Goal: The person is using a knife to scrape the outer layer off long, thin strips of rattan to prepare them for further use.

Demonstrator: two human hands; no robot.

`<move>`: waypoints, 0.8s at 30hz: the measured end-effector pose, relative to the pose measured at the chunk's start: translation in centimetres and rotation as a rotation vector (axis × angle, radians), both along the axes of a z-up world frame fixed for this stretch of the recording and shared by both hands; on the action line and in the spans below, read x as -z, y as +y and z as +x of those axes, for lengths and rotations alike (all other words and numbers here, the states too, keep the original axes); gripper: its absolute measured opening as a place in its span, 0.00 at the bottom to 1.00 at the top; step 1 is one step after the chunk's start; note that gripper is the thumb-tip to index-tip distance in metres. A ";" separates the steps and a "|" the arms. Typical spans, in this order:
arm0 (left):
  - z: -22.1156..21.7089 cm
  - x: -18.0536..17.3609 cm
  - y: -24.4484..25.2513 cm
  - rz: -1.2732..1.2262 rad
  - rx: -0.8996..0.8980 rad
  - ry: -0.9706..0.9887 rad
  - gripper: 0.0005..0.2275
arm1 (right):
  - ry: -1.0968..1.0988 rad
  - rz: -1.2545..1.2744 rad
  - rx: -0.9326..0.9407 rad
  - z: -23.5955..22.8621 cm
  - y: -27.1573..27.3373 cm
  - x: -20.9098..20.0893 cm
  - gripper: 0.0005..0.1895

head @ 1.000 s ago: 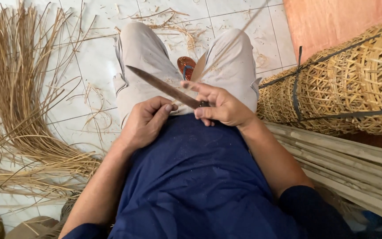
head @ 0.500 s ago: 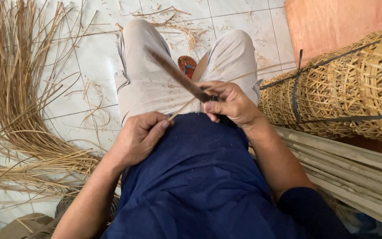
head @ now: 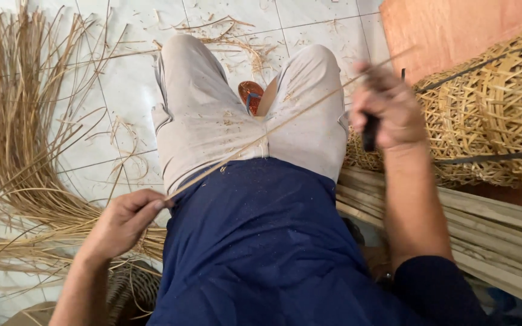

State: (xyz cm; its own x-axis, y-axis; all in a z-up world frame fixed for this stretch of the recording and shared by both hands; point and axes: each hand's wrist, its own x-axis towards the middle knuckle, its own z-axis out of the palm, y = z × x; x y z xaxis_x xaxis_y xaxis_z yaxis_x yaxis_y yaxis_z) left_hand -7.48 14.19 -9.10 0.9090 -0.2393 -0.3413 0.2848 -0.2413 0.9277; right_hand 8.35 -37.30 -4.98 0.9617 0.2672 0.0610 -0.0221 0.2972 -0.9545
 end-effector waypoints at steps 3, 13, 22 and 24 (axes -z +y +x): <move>-0.5 4.0 6.5 0.033 -0.091 0.173 0.11 | -0.053 0.210 0.076 0.6 -4.9 -4.5 0.24; 5.5 -3.2 -7.0 0.106 -0.166 -0.142 0.08 | 0.070 0.076 -0.304 -3.9 10.9 -3.8 0.28; 6.4 -6.4 -11.3 -0.134 0.112 -0.196 0.09 | 0.142 0.065 -0.421 -3.9 12.2 0.7 0.27; 5.7 -6.9 -10.1 -0.094 0.142 -0.170 0.10 | 0.128 0.051 -0.378 -3.6 11.5 0.8 0.28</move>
